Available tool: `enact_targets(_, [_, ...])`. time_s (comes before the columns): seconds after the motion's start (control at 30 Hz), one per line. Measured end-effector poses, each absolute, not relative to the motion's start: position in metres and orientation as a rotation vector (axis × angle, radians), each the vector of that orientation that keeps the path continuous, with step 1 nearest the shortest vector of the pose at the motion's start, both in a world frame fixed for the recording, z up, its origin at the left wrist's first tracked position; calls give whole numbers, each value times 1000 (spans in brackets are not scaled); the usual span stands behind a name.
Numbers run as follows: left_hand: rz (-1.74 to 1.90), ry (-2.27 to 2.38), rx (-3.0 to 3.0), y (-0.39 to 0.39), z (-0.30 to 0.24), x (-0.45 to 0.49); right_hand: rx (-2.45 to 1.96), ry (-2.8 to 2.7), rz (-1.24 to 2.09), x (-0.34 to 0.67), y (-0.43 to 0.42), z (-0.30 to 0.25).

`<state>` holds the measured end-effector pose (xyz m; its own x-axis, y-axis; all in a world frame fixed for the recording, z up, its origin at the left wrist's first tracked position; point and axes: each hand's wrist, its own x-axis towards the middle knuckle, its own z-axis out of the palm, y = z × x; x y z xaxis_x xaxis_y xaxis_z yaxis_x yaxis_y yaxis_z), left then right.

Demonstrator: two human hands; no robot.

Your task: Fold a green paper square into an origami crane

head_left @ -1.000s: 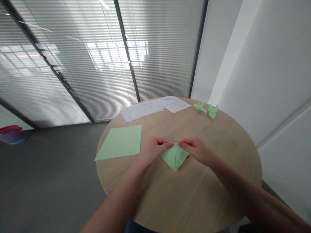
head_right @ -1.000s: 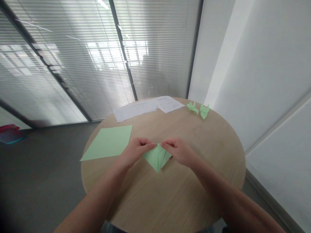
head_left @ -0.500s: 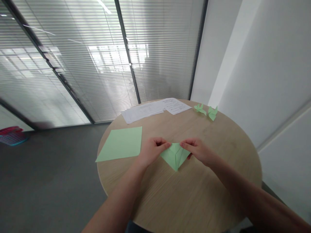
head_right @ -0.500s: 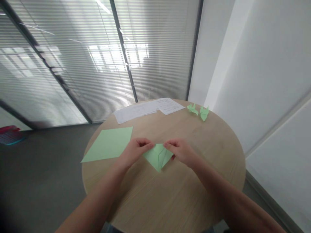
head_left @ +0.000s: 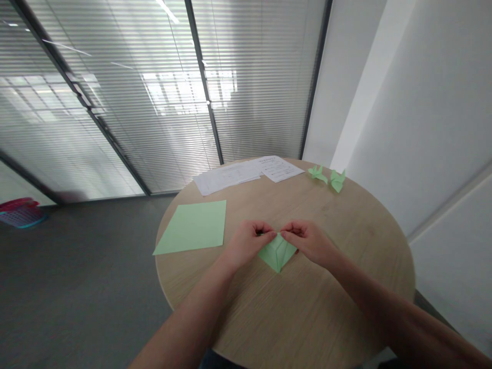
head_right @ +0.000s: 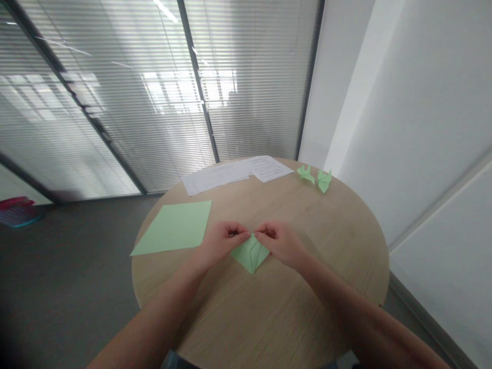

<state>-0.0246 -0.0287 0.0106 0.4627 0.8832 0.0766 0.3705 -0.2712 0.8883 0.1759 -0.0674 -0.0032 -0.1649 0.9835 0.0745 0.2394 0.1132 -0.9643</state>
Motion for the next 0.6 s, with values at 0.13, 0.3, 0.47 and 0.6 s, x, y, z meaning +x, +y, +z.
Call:
enact_targets(0.13, [739, 1083, 1780, -27, 12, -26, -1256, -1518, 954, 183, -63, -6])
enact_targets(0.3, [796, 1083, 1755, -25, 14, -30, -1271, -1494, 944, 184, -61, -7])
enact_targets(0.47, [800, 1144, 1774, -26, 16, -31, -1273, -1598, 842, 183, -62, -5])
enact_targets(0.6, [805, 1149, 1735, -26, 15, -30, -1277, -1656, 790, 184, -62, -4])
